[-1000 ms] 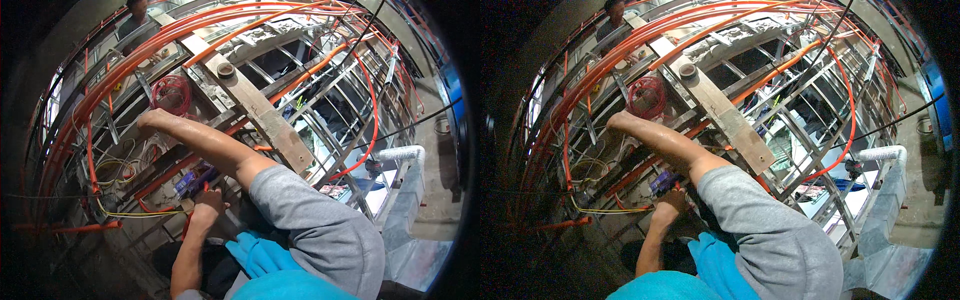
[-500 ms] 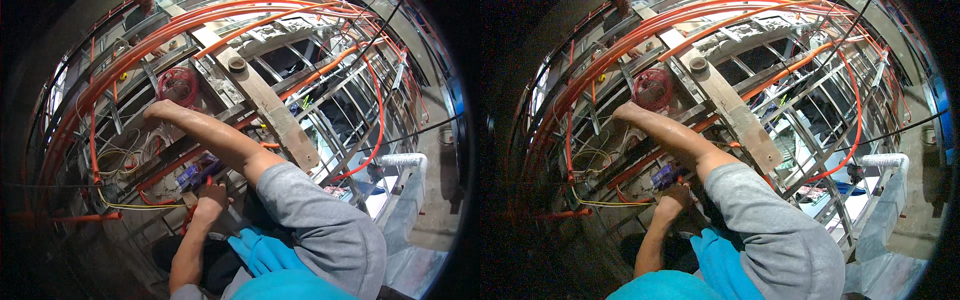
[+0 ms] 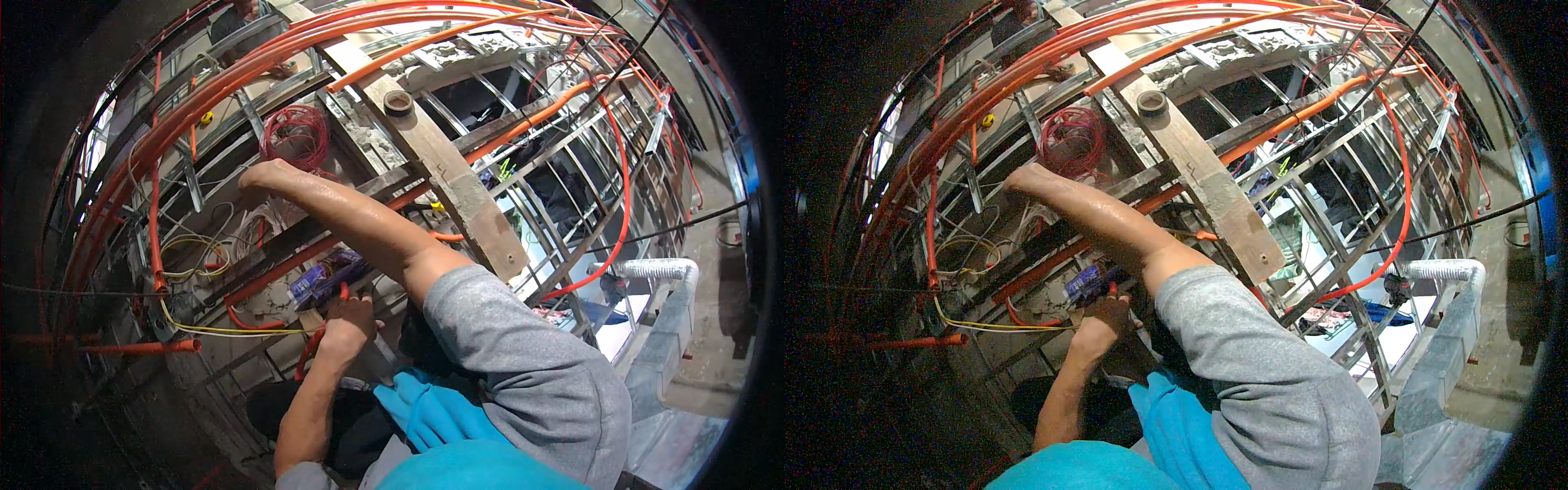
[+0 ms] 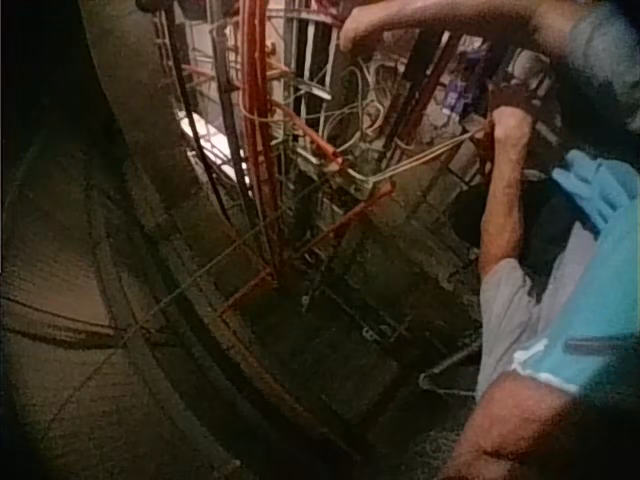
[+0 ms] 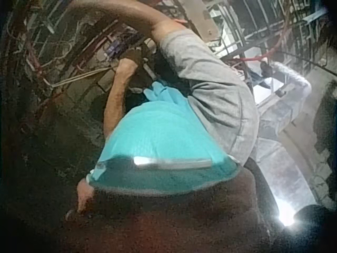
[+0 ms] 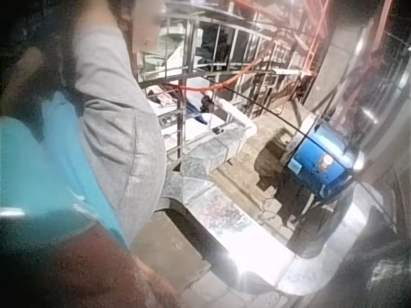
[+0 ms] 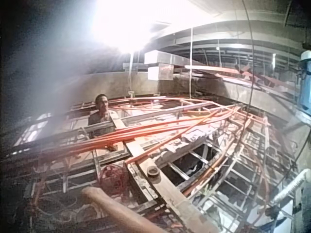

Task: The person pulls electrical wires through an orange conduit and uses tape to secure the connection within a metal ceiling framework.

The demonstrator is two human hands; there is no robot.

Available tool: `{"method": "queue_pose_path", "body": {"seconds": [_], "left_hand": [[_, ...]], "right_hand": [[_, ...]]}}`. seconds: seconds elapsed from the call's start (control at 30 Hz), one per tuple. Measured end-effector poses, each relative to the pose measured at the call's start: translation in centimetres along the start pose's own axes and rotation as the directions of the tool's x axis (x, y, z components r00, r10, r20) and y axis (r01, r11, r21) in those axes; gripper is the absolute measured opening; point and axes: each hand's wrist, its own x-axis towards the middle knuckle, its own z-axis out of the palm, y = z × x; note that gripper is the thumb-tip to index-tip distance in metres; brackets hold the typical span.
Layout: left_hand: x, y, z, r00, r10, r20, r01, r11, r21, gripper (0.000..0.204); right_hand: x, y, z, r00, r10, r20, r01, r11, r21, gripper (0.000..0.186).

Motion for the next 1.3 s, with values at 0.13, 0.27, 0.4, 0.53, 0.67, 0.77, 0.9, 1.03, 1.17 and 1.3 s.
{"method": "queue_pose_path", "body": {"seconds": [0.13, 0.27, 0.4, 0.53, 0.67, 0.77, 0.9, 1.03, 1.17, 1.3], "left_hand": [[0.2, 0.3, -0.4, 1.0, -0.004, 0.003, 0.004, 1.0, 0.012, 0.052], [-0.3, 0.1, -0.7, 1.0, 0.005, 0.029, -0.006, 1.0, 0.01, 0.052], [0.3, 0.7, -0.9, 0.996, -0.028, 0.08, 0.029, 0.999, -0.014, 0.053], [-0.1, 0.4, -0.6, 0.998, -0.008, 0.063, 0.009, 1.0, -0.016, 0.053], [0.1, 0.9, -1.2, 0.995, -0.023, 0.098, 0.023, 1.0, -0.005, 0.053], [0.0, 1.3, -1.7, 0.992, -0.046, 0.116, 0.048, 0.999, -0.01, 0.053], [-0.2, 1.4, -2.6, 0.979, -0.077, 0.187, 0.081, 0.997, -0.013, 0.053], [0.7, 1.7, -1.7, 0.98, -0.059, 0.19, 0.063, 0.998, -0.017, 0.053], [-0.7, -1.0, 1.2, 0.999, -0.035, -0.015, 0.035, 0.999, 0.017, 0.057], [0.8, 0.8, 0.7, 0.987, 0.107, -0.123, -0.11, 0.994, -0.014, 0.055]], "right_hand": [[0.7, 0.8, 0.7, 0.999, -0.022, -0.039, 0.023, 0.999, 0.024, 0.04], [1.0, 0.7, 1.1, 0.997, -0.033, -0.069, 0.035, 0.999, 0.024, 0.039], [0.7, 1.1, 0.5, 0.991, -0.099, -0.093, 0.091, 0.992, -0.087, 0.039], [0.1, -0.9, -0.2, 1.0, -0.021, -0.016, 0.018, 0.987, -0.159, 0.039], [-0.4, -0.3, -0.4, 1.0, -0.019, -0.001, 0.019, 0.989, -0.149, 0.041], [-0.3, 0.3, 0.1, 0.995, -0.079, -0.06, 0.068, 0.984, -0.165, 0.041], [-0.1, 0.0, 0.1, 0.983, -0.096, -0.156, 0.082, 0.992, -0.093, 0.03], [-0.9, 1.8, -1.7, 0.987, -0.073, -0.145, 0.058, 0.993, -0.104, 0.026], [-1.2, -3.4, -3.8, 0.995, -0.065, -0.082, 0.055, 0.99, -0.128, 0.031], [-2.9, 2.6, -10.1, 0.907, 0.032, -0.42, -0.08, 0.992, -0.097, 0.038]]}}
